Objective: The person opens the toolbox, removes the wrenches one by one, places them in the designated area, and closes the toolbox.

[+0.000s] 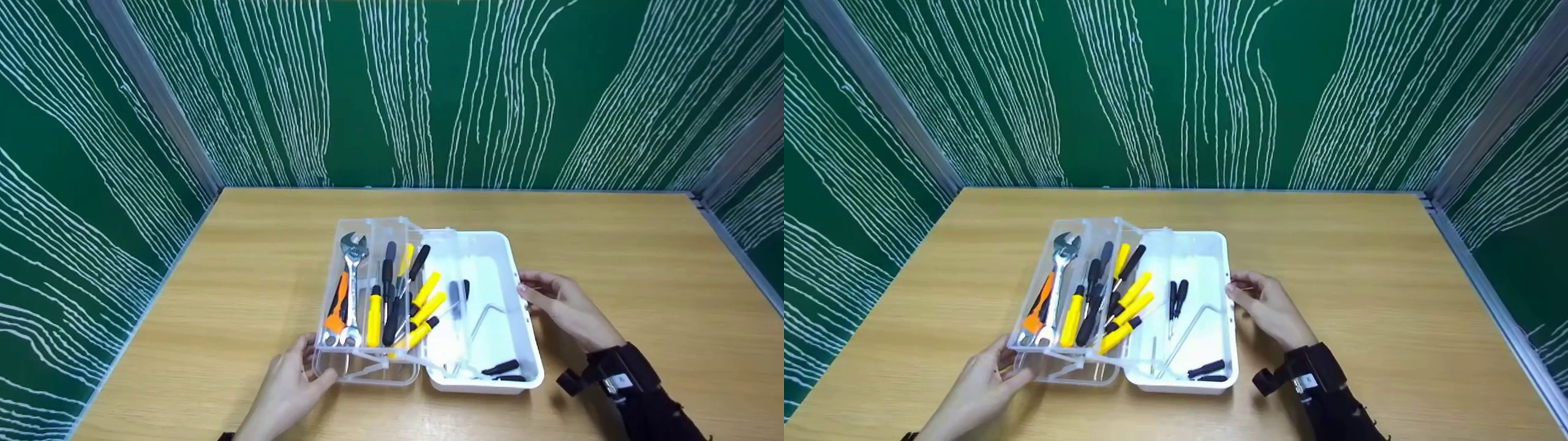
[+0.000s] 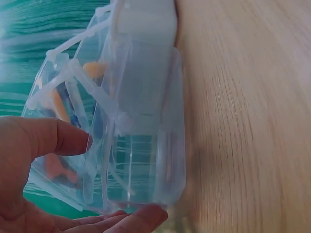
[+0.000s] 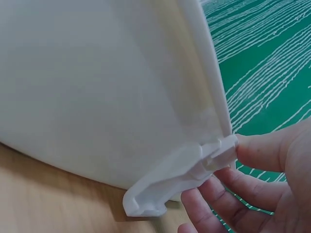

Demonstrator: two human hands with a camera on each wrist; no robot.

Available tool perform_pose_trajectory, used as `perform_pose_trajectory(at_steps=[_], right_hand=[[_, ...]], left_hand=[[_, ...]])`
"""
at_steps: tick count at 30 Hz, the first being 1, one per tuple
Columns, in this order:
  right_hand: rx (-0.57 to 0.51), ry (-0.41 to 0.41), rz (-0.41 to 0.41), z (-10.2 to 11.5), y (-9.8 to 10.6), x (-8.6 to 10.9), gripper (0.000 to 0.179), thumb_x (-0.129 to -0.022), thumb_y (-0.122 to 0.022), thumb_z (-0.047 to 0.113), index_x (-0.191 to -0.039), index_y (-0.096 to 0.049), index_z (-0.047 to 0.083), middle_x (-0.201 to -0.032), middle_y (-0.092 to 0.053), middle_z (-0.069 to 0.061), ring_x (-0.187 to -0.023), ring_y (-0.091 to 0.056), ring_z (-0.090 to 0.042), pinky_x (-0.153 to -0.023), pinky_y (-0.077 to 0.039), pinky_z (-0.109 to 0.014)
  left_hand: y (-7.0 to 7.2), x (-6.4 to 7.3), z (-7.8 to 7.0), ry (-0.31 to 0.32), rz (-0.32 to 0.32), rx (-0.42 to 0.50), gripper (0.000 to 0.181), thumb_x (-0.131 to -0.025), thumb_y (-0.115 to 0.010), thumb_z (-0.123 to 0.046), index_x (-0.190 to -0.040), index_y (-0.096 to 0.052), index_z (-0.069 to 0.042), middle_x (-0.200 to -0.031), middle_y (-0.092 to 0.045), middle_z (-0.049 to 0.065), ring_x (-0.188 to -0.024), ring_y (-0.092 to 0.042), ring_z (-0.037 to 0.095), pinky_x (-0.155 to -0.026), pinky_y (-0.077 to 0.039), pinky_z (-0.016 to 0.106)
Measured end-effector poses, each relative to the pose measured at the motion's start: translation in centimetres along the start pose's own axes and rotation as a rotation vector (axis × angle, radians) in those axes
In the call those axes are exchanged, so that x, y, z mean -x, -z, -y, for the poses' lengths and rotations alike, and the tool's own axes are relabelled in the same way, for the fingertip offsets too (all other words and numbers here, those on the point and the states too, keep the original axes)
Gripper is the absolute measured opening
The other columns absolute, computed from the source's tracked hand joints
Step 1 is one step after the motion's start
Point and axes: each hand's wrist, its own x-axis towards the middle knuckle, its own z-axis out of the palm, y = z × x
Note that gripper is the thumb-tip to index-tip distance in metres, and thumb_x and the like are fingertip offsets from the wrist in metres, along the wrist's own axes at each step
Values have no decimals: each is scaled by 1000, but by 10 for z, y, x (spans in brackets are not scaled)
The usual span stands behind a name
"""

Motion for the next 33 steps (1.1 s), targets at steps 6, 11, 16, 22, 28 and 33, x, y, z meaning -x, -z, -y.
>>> perform_pose_trajectory(at_steps=[6, 11, 16, 22, 28, 33], right_hand=[[24, -41, -7, 0, 6, -8, 68, -110, -61, 42, -158, -46, -4, -149, -58, -23, -112, -62, -9, -94, -59, -25], [26, -61, 6, 3, 8, -14, 69, -110, -60, 45, -159, -46, -1, -154, -56, -22, -116, -61, -11, -96, -58, -25], [33, -63, 16, 4, 8, -15, 69, -110, -60, 46, -159, -46, 0, -155, -56, -21, -116, -60, -10, -96, -58, -24], [36, -27, 5, 2, 9, -12, 64, -111, -59, 41, -158, -48, -1, -151, -59, -22, -112, -62, -4, -94, -58, -24], [67, -44, 4, 1, 11, -11, 66, -111, -58, 45, -158, -48, 0, -151, -60, -22, -113, -62, -9, -96, -58, -24], [103, -47, -7, 5, 13, -11, 67, -111, -56, 47, -157, -49, 0, -148, -62, -22, -110, -66, -11, -95, -58, -24]], left_hand=[[-4, -12, 0, -1, -8, 18, 71, -89, -78, -15, -151, -51, 5, -143, -66, 27, -130, -67, 40, -112, -56, 52], [-5, -17, 1, -26, -17, 32, 66, -88, -77, -12, -147, -54, 4, -141, -66, 26, -129, -67, 40, -111, -56, 53], [-5, -16, 4, -35, -31, 40, 59, -88, -77, -7, -143, -57, 3, -138, -68, 25, -128, -68, 40, -109, -58, 50], [-4, -16, 6, -65, -24, 45, 52, -89, -75, -4, -139, -59, 3, -136, -69, 25, -126, -68, 41, -102, -62, 46], [2, -19, 8, -51, 20, 72, 52, -90, -77, -8, -139, -62, -1, -133, -72, 18, -123, -69, 34, -105, -60, 50], [8, -20, 7, -73, 7, 41, 49, -90, -78, -9, -136, -66, -1, -127, -75, 14, -114, -72, 28, -103, -60, 51]])
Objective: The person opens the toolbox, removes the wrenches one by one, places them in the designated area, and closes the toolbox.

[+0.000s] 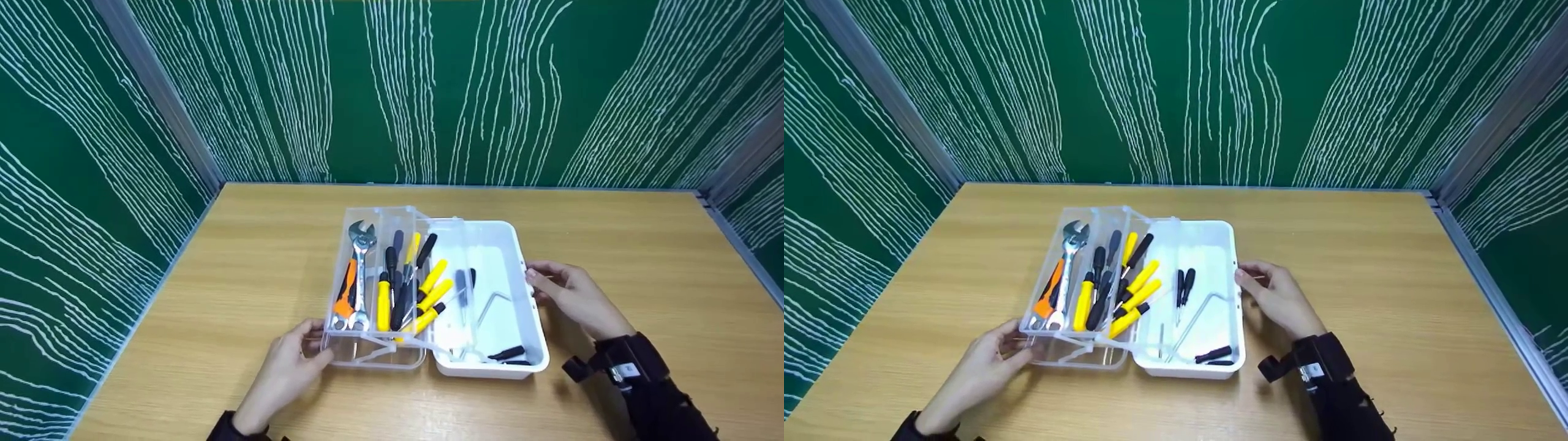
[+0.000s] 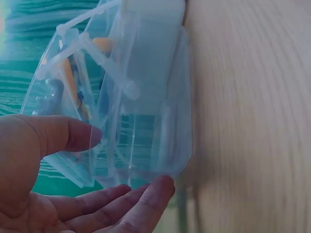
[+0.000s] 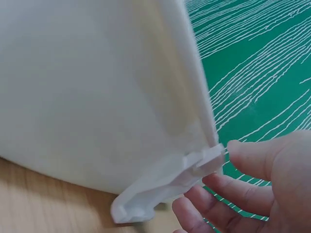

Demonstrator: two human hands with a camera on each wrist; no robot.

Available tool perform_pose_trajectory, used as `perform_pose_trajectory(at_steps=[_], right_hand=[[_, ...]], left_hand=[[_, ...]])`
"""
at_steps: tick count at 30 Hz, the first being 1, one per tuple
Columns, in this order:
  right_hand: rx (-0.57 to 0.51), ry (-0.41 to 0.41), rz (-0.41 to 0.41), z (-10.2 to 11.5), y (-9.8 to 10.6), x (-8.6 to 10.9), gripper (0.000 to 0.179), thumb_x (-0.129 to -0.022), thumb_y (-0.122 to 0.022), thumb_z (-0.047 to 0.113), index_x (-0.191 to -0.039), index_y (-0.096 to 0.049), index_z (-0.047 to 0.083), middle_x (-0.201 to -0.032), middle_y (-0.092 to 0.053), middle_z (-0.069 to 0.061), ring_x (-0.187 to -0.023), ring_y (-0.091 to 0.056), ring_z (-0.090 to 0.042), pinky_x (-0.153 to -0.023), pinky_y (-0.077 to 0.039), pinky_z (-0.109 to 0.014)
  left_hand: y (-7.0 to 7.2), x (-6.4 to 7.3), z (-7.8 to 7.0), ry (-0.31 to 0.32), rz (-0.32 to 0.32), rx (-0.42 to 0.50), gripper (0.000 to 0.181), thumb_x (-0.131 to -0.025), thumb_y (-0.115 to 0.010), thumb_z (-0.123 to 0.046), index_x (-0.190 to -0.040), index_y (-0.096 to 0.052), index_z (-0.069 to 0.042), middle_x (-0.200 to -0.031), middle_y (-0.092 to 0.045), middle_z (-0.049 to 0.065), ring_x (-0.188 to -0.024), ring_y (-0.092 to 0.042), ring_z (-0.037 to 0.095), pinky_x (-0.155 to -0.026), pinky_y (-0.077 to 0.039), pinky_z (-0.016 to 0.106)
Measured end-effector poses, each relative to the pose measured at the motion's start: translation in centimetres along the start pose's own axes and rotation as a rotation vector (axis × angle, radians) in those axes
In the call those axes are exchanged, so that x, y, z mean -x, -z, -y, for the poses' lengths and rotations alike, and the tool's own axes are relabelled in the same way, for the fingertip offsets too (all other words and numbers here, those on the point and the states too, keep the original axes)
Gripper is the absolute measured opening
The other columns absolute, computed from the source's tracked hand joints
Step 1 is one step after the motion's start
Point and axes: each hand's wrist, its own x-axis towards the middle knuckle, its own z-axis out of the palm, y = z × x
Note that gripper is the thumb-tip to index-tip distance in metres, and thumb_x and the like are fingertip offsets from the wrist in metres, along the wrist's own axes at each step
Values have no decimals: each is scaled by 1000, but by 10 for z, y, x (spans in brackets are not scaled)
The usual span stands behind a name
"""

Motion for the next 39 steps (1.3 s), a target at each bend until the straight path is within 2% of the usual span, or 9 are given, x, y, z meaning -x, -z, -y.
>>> perform_pose_trajectory(at_steps=[8, 10, 12, 17, 20, 24, 31, 35, 39], right_hand=[[91, 90, -71, 16, 7, 14, 58, -111, -56, 45, -152, -57, 5, -146, -66, -19, -133, -64, -33, -94, -49, -10], [98, 104, -80, 21, 8, 18, 57, -112, -55, 45, -153, -57, 6, -146, -67, -18, -134, -64, -33, -94, -47, -7], [98, 115, -87, 25, 8, 21, 57, -112, -55, 46, -153, -56, 6, -146, -67, -17, -132, -65, -26, -95, -47, -5], [101, 170, -105, 36, 7, 28, 55, -111, -59, 43, -151, -59, 5, -145, -67, -18, -118, -65, 1, -95, -47, -4], [113, 198, -114, 43, 5, 33, 53, -110, -61, 41, -149, -61, 5, -142, -69, -17, -114, -65, 4, -93, -48, -6], [134, 207, -117, 50, 2, 38, 52, -110, -60, 43, -147, -62, 6, -139, -71, -14, -113, -66, 2, -92, -49, -7], [139, 254, -109, 57, -1, 47, 48, -110, -61, 39, -147, -63, 8, -140, -71, -15, -113, -64, 9, -95, -49, -6], [133, 271, -102, 62, -4, 51, 46, -110, -63, 35, -147, -63, 8, -137, -73, -14, -116, -69, -2, -94, -52, -8], [127, 280, -86, 67, -8, 53, 45, -110, -64, 34, -146, -63, 8, -137, -73, -12, -116, -71, -8, -94, -54, -10]], left_hand=[[17, 0, -16, -35, -99, -71, 28, -94, -77, -9, -121, -76, -6, -102, -79, 3, -92, -73, 15, -85, -64, 29], [22, -1, -22, -52, -128, -107, 23, -94, -77, -9, -117, -78, -6, -97, -78, 2, -88, -72, 13, -83, -63, 27], [28, -3, -29, -69, -155, -142, 20, -94, -77, -9, -113, -79, -6, -94, -78, 2, -85, -71, 13, -80, -62, 26], [39, -6, -47, -131, -212, -195, 15, -93, -78, -7, -107, -80, -3, -90, -79, 5, -79, -71, 13, -74, -61, 22], [44, -8, -58, -180, -227, -223, 14, -94, -77, -7, -105, -80, -1, -89, -79, 7, -77, -72, 15, -72, -62, 24], [49, -13, -75, -184, -215, -276, 17, -95, -76, -12, -107, -80, -1, -90, -80, 8, -78, -72, 16, -74, -64, 29], [48, -29, -106, -177, -158, -357, 23, -96, -77, -17, -112, -81, -2, -91, -79, 10, -79, -71, 18, -76, -66, 34], [47, -41, -120, -203, -115, -413, 24, -96, -77, -18, -113, -81, -1, -91, -79, 10, -78, -71, 19, -77, -66, 34], [46, -54, -128, -201, -69, -448, 24, -97, -78, -20, -111, -81, 0, -85, -77, 9, -69, -66, 17, -64, -59, 28]])
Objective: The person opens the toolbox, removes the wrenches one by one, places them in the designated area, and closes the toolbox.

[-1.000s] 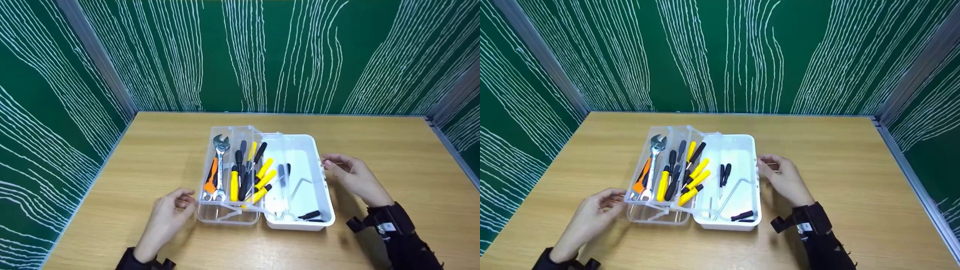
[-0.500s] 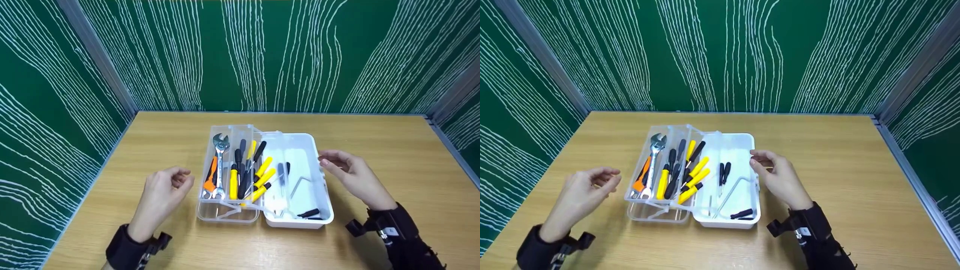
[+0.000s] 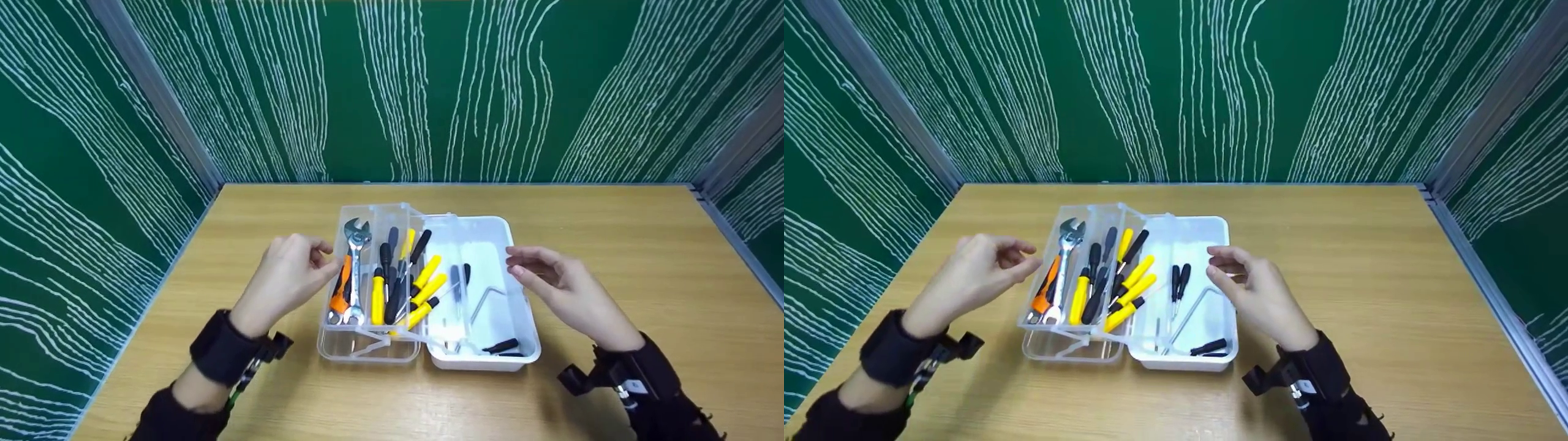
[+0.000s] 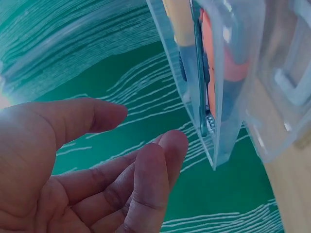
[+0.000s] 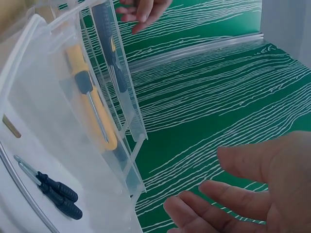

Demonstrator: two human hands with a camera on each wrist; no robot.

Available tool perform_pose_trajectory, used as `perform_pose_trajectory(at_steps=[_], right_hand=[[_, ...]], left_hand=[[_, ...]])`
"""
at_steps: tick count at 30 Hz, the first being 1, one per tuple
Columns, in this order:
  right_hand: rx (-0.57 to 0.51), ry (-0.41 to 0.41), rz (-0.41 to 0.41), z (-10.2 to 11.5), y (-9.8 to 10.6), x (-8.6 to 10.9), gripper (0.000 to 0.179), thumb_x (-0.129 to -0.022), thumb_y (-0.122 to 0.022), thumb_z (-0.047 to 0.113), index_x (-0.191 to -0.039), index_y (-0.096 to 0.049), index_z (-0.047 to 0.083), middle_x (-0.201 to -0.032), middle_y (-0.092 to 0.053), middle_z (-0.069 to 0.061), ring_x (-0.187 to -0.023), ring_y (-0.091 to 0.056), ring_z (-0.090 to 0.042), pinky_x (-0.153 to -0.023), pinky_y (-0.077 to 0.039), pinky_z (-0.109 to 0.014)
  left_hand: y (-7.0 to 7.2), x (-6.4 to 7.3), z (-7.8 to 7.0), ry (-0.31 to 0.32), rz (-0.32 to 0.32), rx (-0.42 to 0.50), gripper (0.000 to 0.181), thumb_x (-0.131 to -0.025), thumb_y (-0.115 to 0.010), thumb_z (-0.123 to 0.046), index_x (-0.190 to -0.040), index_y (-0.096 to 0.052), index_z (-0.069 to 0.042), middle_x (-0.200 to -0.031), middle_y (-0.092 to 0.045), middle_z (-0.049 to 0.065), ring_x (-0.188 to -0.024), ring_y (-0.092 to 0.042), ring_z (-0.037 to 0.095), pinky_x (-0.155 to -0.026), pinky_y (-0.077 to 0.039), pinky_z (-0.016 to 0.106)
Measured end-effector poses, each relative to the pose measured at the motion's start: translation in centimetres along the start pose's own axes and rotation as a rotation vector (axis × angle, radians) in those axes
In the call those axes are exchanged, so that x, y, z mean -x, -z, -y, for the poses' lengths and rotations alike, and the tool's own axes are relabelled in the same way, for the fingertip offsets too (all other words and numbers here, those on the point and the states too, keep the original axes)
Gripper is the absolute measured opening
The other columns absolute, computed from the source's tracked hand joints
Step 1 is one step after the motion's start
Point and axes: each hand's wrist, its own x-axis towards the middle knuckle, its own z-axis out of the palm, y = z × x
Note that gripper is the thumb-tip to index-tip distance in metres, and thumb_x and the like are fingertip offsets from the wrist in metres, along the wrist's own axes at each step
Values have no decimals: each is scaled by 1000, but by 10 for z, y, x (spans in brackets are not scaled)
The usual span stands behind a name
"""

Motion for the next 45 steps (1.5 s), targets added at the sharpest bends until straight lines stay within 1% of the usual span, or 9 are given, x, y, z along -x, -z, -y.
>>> perform_pose_trajectory(at_steps=[4, 10, 16, 21, 28, 31, 37, 41, 45], right_hand=[[-10, 22, 8, 6, -4, 0, 42, -109, -64, 31, -144, -64, 7, -135, -74, -11, -114, -71, -5, -94, -55, -13], [-7, 61, 15, 14, -9, 4, 39, -109, -65, 27, -143, -65, 8, -132, -75, -8, -114, -74, -18, -94, -57, -15], [-10, 89, 20, 20, -16, 7, 37, -108, -67, 24, -141, -67, 8, -130, -76, -6, -111, -75, -15, -95, -57, -18], [-9, 106, 21, 23, -21, 9, 35, -107, -68, 22, -139, -68, 9, -129, -77, -3, -110, -73, -11, -94, -58, -21], [-2, 90, 39, 26, -24, 11, 35, -107, -69, 24, -139, -69, 10, -129, -77, -3, -110, -72, -11, -92, -59, -23], [1, 90, 47, 28, -27, 11, 36, -107, -69, 25, -139, -68, 8, -129, -76, -4, -111, -72, -13, -92, -58, -24], [-21, 145, 64, 33, -33, 8, 37, -105, -71, 22, -139, -69, 6, -130, -76, -7, -110, -72, -15, -96, -59, -25], [-27, 193, 63, 36, -38, 4, 34, -105, -71, 18, -137, -70, 6, -128, -77, -6, -110, -73, -13, -96, -60, -26], [-23, 191, 84, 40, -42, 1, 34, -105, -71, 20, -137, -70, 9, -128, -77, -6, -110, -73, -14, -96, -60, -28]], left_hand=[[0, -14, -4, 25, 65, -20, 24, -96, -79, -21, -110, -81, -1, -80, -75, 10, -61, -63, 18, -54, -47, 25], [-4, -33, -9, 28, 102, -76, 24, -94, -82, -20, -105, -80, 1, -94, -79, 16, -69, -67, 20, -58, -53, 25], [-9, -47, -11, 71, 133, -95, 21, -93, -84, -20, -95, -76, 0, -78, -68, 11, -61, -59, 18, -51, -42, 24], [-14, -53, -13, 105, 154, -118, 32, -92, -87, -24, -106, -74, 2, -86, -70, 12, -71, -67, 22, -56, -50, 24], [-22, -59, -19, 105, 200, -136, 46, -90, -89, -25, -122, -71, 3, -97, -74, 16, -81, -76, 26, -66, -64, 26], [-25, -61, -20, 100, 215, -154, 47, -90, -89, -26, -123, -70, 2, -97, -73, 15, -80, -77, 26, -66, -65, 26], [-28, -66, -19, 51, 188, -211, 46, -87, -92, -29, -114, -73, 2, -87, -70, 12, -75, -72, 24, -64, -61, 26], [-30, -69, -21, 63, 188, -229, 44, -85, -93, -28, -110, -75, 2, -86, -69, 11, -73, -67, 23, -62, -56, 25], [-31, -70, -21, 70, 179, -231, 44, -84, -94, -26, -111, -75, 2, -89, -70, 11, -76, -66, 23, -66, -58, 28]])
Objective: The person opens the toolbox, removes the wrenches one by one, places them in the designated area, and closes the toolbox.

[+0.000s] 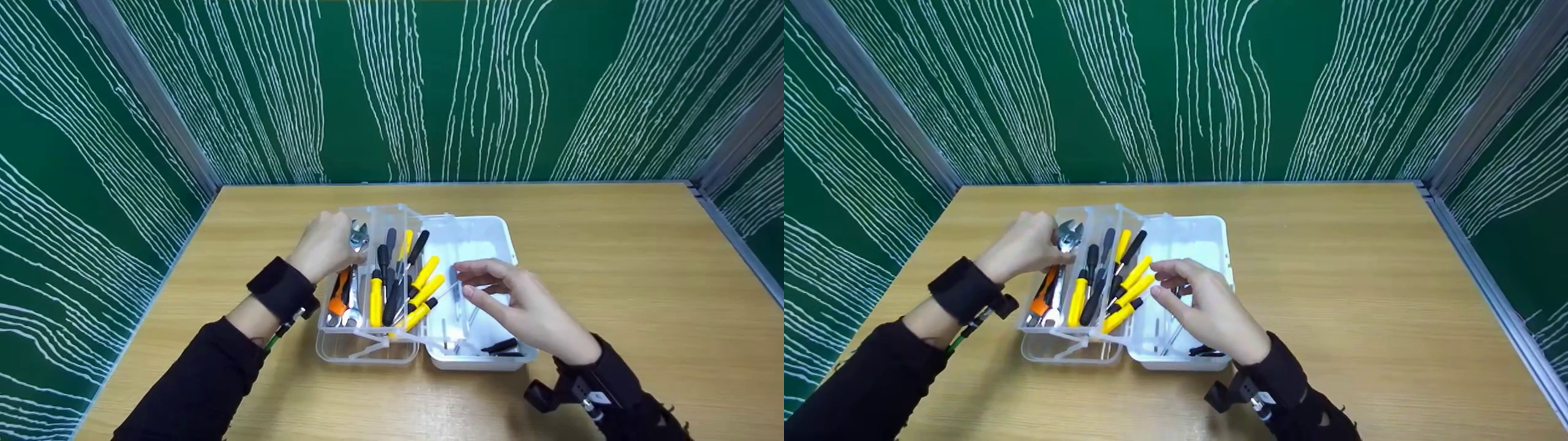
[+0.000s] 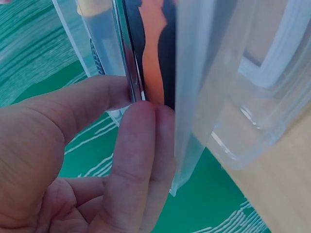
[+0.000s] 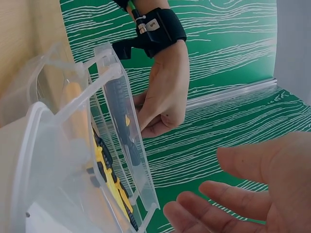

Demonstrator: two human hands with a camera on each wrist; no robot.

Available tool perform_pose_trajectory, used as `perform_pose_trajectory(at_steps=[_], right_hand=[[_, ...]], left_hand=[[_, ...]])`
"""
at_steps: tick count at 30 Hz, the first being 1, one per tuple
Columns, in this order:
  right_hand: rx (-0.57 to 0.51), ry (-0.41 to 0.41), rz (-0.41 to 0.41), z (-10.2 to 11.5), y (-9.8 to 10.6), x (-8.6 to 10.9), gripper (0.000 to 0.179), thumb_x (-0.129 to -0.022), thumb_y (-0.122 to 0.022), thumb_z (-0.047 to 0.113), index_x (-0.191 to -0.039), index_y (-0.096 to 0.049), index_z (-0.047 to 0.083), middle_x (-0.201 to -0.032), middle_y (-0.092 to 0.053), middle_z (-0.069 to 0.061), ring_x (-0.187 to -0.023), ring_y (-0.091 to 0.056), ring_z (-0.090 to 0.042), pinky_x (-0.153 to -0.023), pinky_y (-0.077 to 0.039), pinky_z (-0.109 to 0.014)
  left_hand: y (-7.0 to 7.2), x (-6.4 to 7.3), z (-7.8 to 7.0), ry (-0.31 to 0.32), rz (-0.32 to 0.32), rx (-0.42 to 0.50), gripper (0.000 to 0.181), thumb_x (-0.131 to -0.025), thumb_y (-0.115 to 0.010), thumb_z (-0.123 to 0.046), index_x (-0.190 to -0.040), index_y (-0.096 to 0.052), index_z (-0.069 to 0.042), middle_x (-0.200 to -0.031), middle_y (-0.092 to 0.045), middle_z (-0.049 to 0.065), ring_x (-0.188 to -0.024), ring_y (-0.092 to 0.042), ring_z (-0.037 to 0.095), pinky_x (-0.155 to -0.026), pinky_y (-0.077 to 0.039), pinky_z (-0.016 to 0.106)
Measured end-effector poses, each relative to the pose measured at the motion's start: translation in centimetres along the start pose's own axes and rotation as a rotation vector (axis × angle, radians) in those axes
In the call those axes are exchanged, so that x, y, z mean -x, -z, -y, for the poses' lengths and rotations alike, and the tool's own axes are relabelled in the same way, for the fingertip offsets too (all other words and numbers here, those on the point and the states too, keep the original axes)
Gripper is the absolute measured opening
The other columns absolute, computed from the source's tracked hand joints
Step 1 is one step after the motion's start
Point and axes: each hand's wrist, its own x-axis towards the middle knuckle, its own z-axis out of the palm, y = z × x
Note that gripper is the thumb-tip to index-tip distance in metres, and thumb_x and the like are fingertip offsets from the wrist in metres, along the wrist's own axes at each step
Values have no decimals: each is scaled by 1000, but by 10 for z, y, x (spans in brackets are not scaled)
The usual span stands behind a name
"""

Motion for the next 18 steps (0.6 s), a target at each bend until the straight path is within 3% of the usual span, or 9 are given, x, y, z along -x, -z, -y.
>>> perform_pose_trajectory(at_steps=[6, 18], right_hand=[[-10, -12, 25, 4, -4, -4, 37, -105, -71, 21, -139, -68, 7, -128, -77, -7, -112, -73, -17, -98, -61, -28], [0, -47, 48, 2, -11, -6, 43, -106, -70, 22, -145, -63, 7, -131, -75, -9, -115, -72, -20, -100, -60, -33]], left_hand=[[-1, 0, 0, -8, -7, -5, 45, -84, -94, -25, -113, -74, 2, -92, -71, 12, -79, -68, 24, -71, -62, 30], [0, 1, 3, -7, -18, 31, 36, -86, -92, -21, -109, -76, 2, -86, -71, 12, -70, -68, 23, -56, -54, 24]])
